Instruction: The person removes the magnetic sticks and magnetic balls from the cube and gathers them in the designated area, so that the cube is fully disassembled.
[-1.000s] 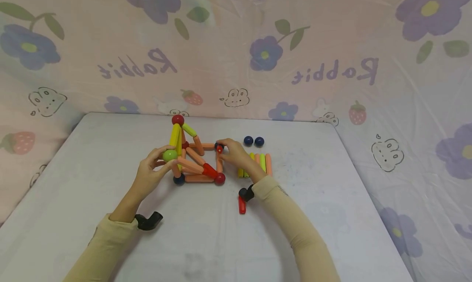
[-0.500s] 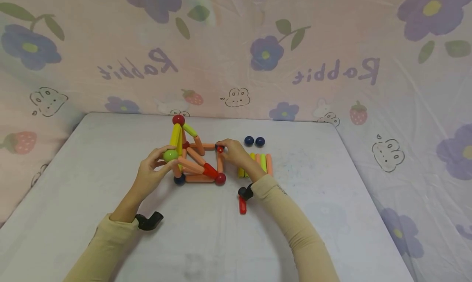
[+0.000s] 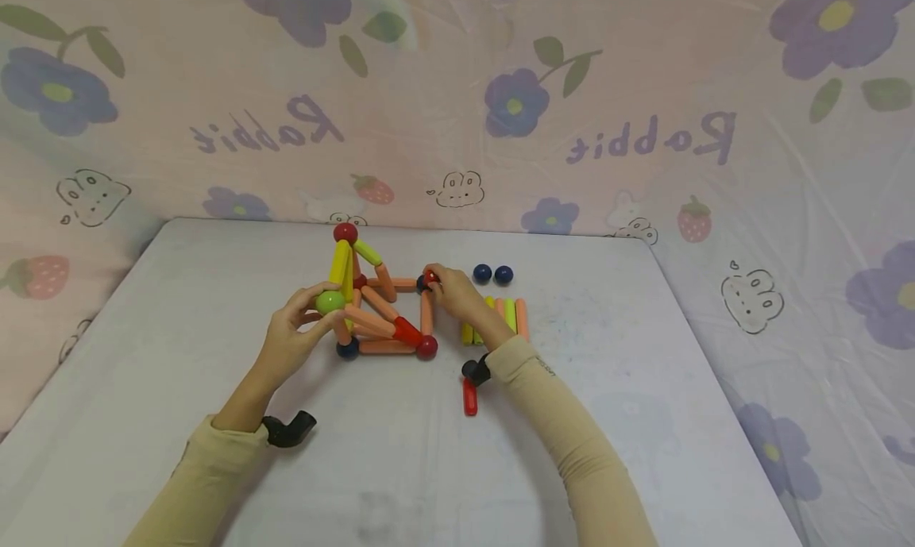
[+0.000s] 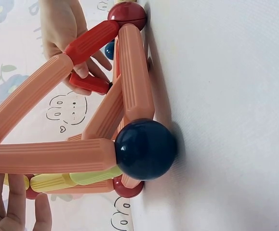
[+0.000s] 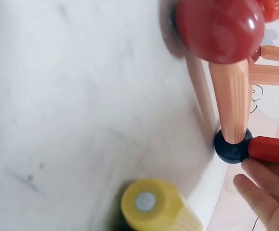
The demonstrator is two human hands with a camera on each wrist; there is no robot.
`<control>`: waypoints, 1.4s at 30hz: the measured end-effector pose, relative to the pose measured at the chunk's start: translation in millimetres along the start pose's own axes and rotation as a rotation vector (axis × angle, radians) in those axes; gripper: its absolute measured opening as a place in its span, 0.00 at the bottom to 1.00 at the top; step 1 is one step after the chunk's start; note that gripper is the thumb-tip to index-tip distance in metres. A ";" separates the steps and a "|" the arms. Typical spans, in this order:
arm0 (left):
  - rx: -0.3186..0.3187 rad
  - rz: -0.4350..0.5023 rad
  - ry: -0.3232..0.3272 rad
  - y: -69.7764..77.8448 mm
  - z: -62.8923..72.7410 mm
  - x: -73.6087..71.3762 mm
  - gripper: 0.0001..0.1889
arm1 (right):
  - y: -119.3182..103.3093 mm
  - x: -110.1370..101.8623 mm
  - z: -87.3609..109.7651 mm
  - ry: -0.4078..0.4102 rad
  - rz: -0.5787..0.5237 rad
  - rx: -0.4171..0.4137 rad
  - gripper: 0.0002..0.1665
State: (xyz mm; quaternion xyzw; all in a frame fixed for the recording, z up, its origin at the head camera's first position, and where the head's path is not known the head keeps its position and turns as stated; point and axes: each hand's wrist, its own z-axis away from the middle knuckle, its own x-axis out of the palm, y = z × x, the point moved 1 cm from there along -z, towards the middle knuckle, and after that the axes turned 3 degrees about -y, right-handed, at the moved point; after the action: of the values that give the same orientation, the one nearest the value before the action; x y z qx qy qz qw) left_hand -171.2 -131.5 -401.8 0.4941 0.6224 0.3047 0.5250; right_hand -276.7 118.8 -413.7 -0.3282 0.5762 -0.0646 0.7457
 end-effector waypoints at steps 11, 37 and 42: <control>-0.001 0.005 -0.002 -1.5 -0.2 -0.2 0.22 | -3.8 -5.4 6.4 0.037 -0.064 0.040 0.20; 0.006 0.003 -0.004 -2.0 0.3 0.6 0.22 | 20.3 1.4 93.5 0.073 -0.230 0.009 0.22; 0.008 -0.006 0.000 -1.2 0.6 -0.1 0.23 | 31.0 8.2 111.5 0.031 -0.249 0.057 0.20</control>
State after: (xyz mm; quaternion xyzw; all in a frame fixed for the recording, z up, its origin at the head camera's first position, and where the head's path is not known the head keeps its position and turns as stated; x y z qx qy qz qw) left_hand -171.0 -132.1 -403.0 0.4946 0.6251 0.3005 0.5238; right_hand -182.2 185.2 -424.5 -0.3747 0.5403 -0.1784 0.7320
